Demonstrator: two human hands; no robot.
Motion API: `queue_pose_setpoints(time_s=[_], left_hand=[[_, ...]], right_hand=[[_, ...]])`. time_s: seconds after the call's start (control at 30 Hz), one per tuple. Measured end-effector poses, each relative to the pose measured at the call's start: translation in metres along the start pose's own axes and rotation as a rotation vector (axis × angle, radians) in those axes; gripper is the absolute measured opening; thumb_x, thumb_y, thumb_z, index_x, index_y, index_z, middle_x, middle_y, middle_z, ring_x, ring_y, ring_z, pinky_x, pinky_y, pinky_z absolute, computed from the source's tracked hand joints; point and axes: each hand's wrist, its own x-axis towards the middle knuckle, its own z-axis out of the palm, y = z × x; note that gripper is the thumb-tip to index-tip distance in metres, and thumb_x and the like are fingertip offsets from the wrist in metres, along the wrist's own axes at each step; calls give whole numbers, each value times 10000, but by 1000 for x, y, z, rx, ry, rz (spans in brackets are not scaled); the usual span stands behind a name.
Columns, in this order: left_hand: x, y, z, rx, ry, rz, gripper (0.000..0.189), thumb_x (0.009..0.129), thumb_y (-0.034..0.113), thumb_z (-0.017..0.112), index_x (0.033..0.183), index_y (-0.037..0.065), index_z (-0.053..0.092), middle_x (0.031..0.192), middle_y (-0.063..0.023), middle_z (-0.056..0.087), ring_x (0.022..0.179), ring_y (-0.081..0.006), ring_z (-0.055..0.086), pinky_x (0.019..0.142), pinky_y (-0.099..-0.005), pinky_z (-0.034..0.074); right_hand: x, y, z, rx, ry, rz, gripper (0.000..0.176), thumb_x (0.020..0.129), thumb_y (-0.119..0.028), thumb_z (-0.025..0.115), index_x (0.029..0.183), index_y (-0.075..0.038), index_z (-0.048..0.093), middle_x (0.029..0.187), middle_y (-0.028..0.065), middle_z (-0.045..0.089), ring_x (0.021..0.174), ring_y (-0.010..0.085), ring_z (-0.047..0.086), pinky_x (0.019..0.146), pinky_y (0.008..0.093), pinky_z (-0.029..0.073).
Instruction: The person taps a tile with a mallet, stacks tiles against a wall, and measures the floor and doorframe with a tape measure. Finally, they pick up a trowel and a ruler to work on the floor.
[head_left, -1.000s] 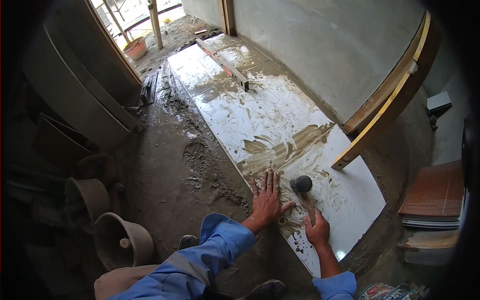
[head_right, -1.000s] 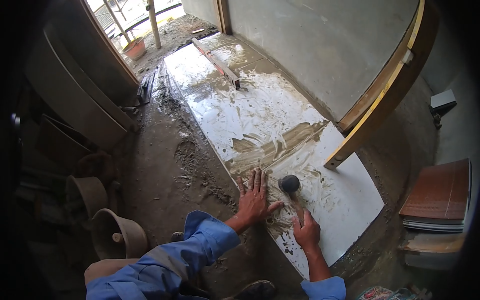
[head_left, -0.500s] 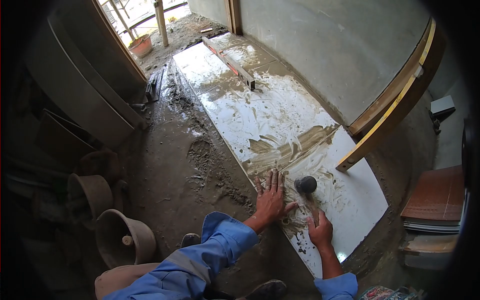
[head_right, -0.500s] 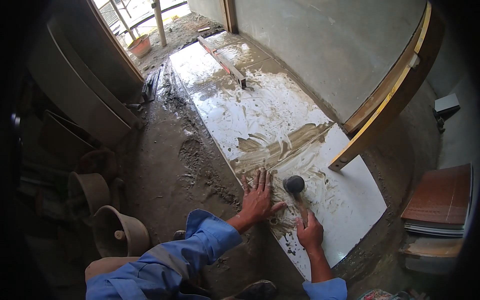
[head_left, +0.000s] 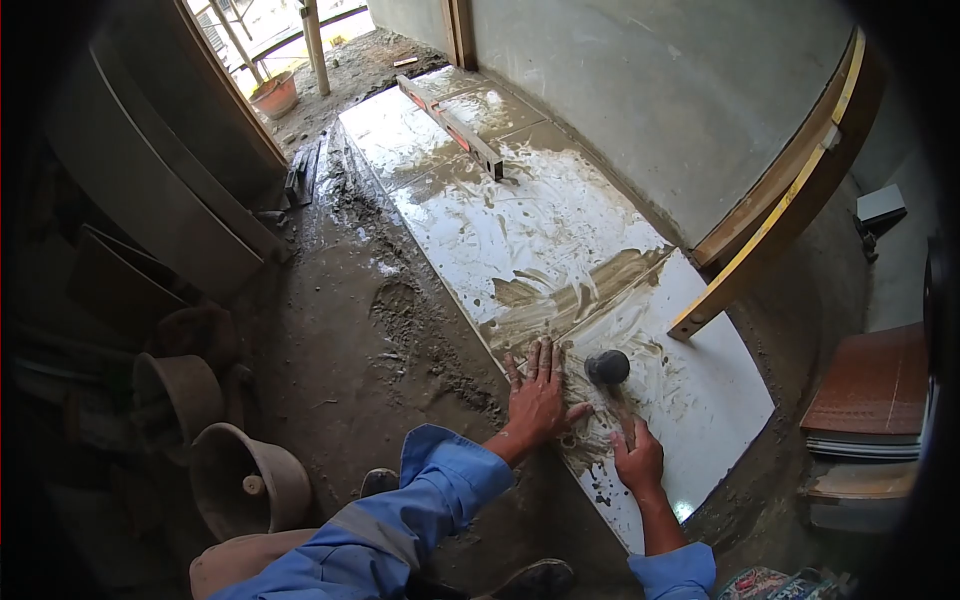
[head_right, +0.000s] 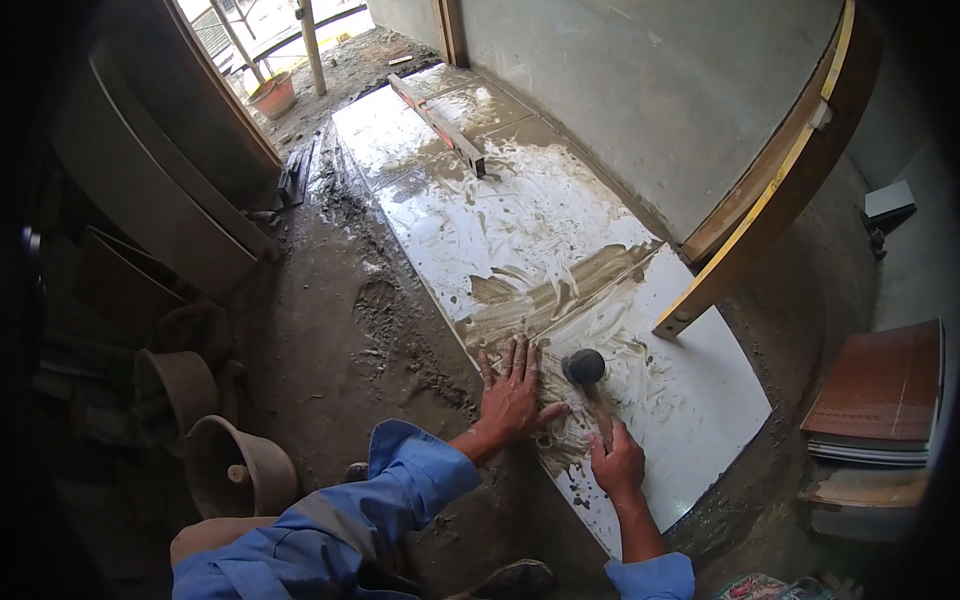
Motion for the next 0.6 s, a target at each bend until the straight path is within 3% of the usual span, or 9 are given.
queue_pose_setpoints(time_s=[0.47,0.57,0.6], left_hand=[[3,-1,-8,-8,-56,-23,1088,765,693,581,1482,-37,210,1567,-219,152,1469,-343,97,1107,-653,-58],[9,-10,-16,2,-130,-23,1011,782,644,611,1475,-4,263,1569,-209,153,1469,-332,105,1137,-612,-13],[14,-18,-22,-64,-20,-30,970,788,615,630,1455,-9,305,1555,-221,185,1459,-344,136,1149,-585,30]], right_hand=[[0,-1,0,-21,8,2,446,852,-297,645,1174,-2,556,942,263,649,862,462,623,731,501,499],[0,-2,-1,-22,5,8,447,852,-297,646,1172,2,556,938,263,650,862,463,624,730,502,500],[0,-2,-1,-15,4,15,448,852,-297,646,1170,5,556,937,263,651,862,463,624,730,502,501]])
